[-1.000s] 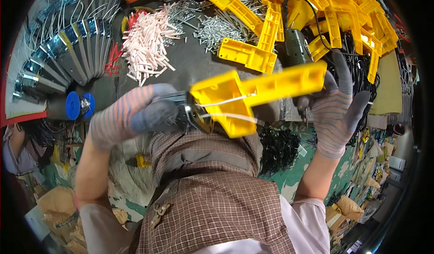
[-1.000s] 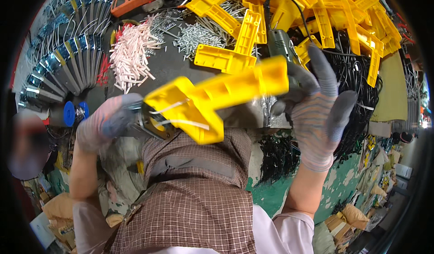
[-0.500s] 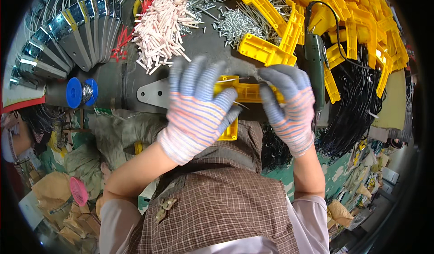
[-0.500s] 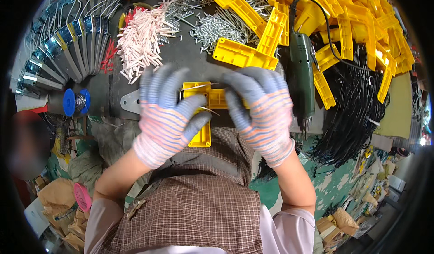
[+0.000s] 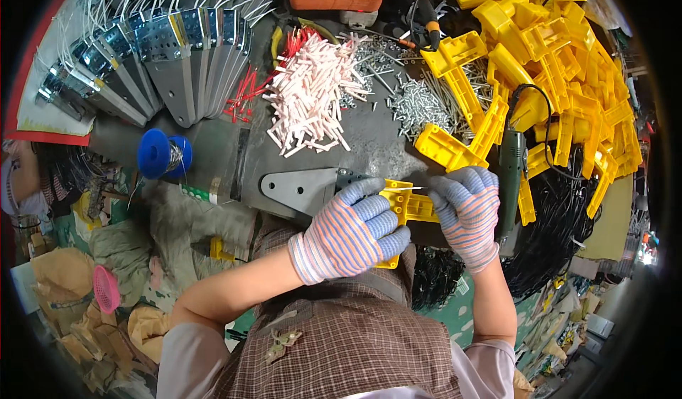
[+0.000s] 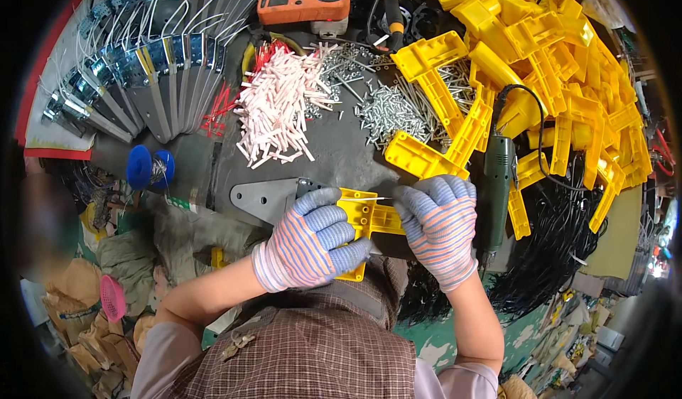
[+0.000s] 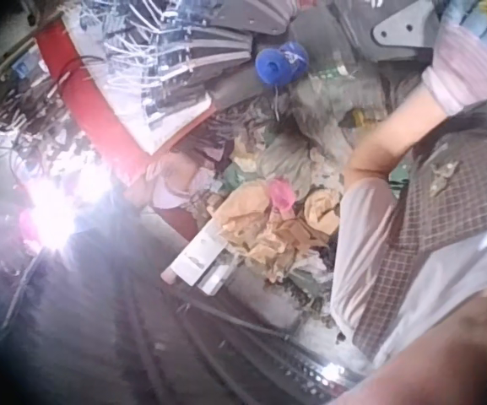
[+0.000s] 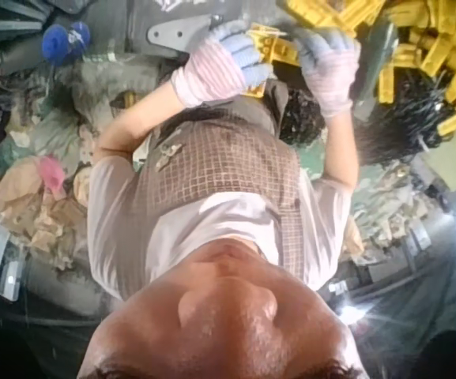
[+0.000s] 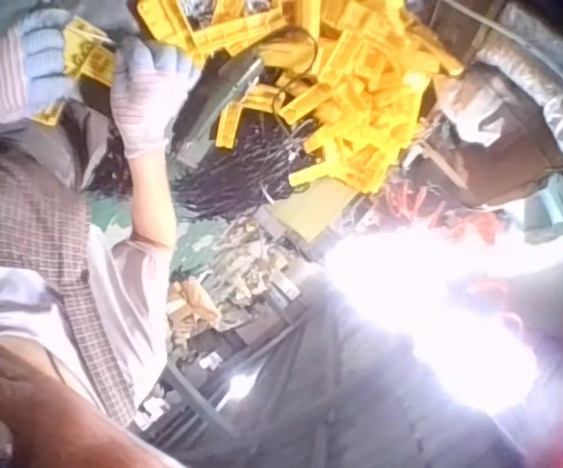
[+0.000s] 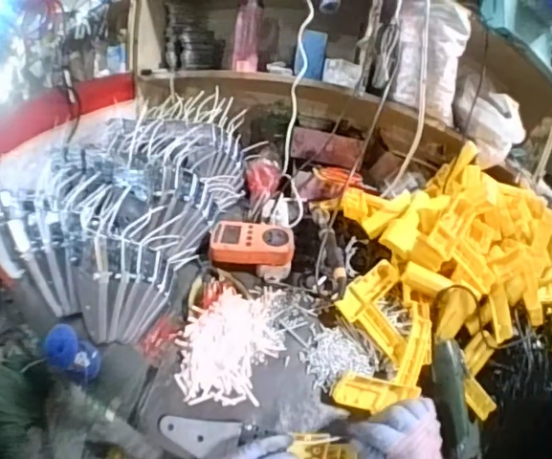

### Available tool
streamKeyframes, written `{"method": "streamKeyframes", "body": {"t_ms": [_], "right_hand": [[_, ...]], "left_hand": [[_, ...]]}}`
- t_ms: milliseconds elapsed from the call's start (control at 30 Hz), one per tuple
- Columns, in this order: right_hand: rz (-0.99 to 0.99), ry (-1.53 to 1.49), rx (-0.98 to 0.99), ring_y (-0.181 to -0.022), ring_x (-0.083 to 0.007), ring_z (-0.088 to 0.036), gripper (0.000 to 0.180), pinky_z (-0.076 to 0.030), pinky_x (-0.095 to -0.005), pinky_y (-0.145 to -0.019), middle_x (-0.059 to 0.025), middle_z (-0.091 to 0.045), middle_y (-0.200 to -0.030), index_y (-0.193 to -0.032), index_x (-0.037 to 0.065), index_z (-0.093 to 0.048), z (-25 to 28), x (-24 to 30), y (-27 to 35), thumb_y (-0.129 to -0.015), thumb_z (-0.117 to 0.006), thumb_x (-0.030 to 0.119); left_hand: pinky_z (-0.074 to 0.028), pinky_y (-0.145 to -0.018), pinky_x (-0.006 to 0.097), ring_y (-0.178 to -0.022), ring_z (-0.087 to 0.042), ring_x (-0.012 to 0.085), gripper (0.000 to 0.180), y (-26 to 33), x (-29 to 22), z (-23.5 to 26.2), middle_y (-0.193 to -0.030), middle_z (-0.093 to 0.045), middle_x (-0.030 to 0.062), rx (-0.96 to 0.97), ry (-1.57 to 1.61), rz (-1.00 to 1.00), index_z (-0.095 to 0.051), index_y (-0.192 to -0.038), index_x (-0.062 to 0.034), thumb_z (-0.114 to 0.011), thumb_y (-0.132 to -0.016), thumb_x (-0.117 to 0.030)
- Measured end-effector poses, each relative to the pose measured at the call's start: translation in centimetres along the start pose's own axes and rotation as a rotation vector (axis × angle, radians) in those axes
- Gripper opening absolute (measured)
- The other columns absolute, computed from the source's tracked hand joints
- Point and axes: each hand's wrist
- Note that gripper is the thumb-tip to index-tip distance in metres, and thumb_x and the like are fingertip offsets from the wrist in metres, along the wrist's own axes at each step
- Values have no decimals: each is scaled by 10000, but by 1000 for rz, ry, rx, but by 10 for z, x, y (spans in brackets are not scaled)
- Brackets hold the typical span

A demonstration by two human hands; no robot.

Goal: The person assembles the internal components of a yellow plastic housing by installing a wiring harness and a heating element, securing them with screws using an electric screwdriver, and connecting the wiring with a soldering iron and pliers.

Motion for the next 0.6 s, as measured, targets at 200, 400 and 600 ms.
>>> {"method": "streamKeyframes", "body": {"t_ms": [200,400,600], "right_hand": [[0,-11,-64,-849,-269,-578,229,-433,-400,-770,-44,-622,-892,-938,144,-671,8,-4,-29,-720,-723,189],[-15,243,66,-809,-267,-571,161,-409,-410,-729,-29,-594,-801,-839,144,-650,2,-33,-34,-699,-725,172],[-62,68,-24,-849,-288,-595,155,-435,-401,-775,-63,-635,-874,-870,120,-664,4,-24,-35,-728,-724,139]], "left_hand": [[-426,-977,471,-929,-604,267,295,-2,14,26,-953,-607,71,-69,448,107,-641,-977,-110,-666,-778,-326],[-478,-870,457,-915,-615,290,267,12,29,54,-960,-627,86,-79,150,165,-646,-960,-97,-675,-764,-278],[-490,-772,413,-844,-608,336,173,21,57,85,-917,-634,134,-285,-52,666,-642,-977,-61,-644,-833,-156]]}}
Point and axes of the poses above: each hand's wrist, its own y-axis away from the middle knuckle, its own z-axis out of the back of the hand, x = y × z
